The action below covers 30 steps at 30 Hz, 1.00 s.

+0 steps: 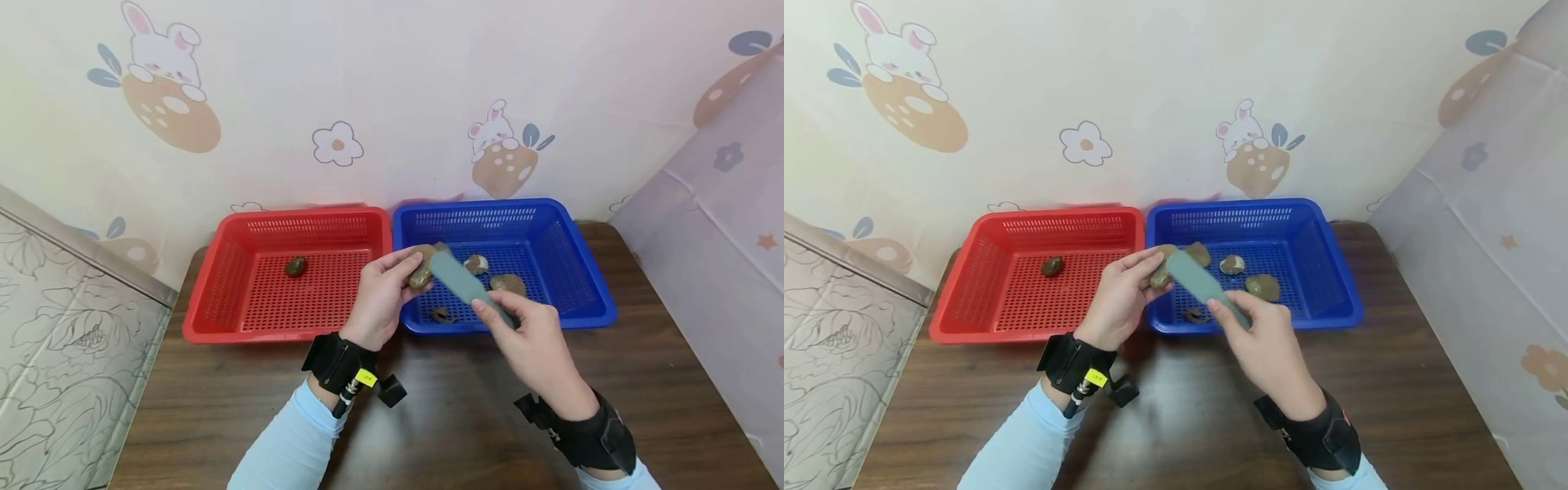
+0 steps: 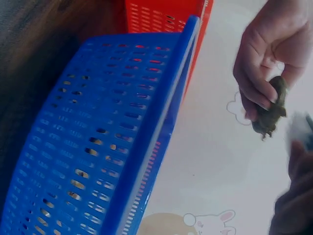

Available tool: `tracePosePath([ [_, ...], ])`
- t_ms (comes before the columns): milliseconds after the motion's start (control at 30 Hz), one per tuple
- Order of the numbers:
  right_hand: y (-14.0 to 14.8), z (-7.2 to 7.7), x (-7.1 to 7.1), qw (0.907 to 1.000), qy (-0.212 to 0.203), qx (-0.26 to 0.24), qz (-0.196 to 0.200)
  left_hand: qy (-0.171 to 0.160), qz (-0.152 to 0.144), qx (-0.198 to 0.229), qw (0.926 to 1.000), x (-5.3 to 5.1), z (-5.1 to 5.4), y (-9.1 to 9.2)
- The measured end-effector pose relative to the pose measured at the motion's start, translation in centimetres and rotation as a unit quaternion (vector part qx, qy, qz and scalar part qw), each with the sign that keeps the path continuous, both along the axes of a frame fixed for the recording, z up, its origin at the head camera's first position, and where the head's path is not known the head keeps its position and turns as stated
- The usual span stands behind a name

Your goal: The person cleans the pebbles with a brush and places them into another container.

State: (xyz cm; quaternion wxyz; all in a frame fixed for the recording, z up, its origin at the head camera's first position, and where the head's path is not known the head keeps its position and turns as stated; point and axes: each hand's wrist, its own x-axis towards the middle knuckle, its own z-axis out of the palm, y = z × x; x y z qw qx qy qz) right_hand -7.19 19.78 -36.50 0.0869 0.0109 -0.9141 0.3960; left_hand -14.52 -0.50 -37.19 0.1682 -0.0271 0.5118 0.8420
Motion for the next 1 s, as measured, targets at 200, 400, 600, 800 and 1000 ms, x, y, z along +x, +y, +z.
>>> tracePosePath([
  [200, -0.01, -0.24, -0.36, 0.9984, -0.001, 0.03, -0.048, -0.012, -0.001, 0.021, 0.9997, -0.01, 0.11, 0.17],
  [400, 0.01, -0.26, 0.14, 0.9997, 0.021, 0.006, 0.01, -0.016, 0.01, 0.028, 0.9994, 0.03, 0.28, 0.27],
  [600, -0.15, -0.01, -0.2, 0.9983, 0.025, 0.041, -0.033, -0.01, 0.004, 0.035, 0.9993, 0.16, 0.43, 0.15],
  [800, 0.03, 0.38, 0.12, 0.9999, 0.013, 0.007, -0.007, 0.0, -0.002, 0.03, 0.9995, 0.35, 0.57, -0.03],
  [1000, -0.19, 0.04, -0.6, 0.9998, 0.009, 0.01, -0.017, 0.001, -0.02, 0.013, 0.9997, 0.59, 0.52, -0.08],
])
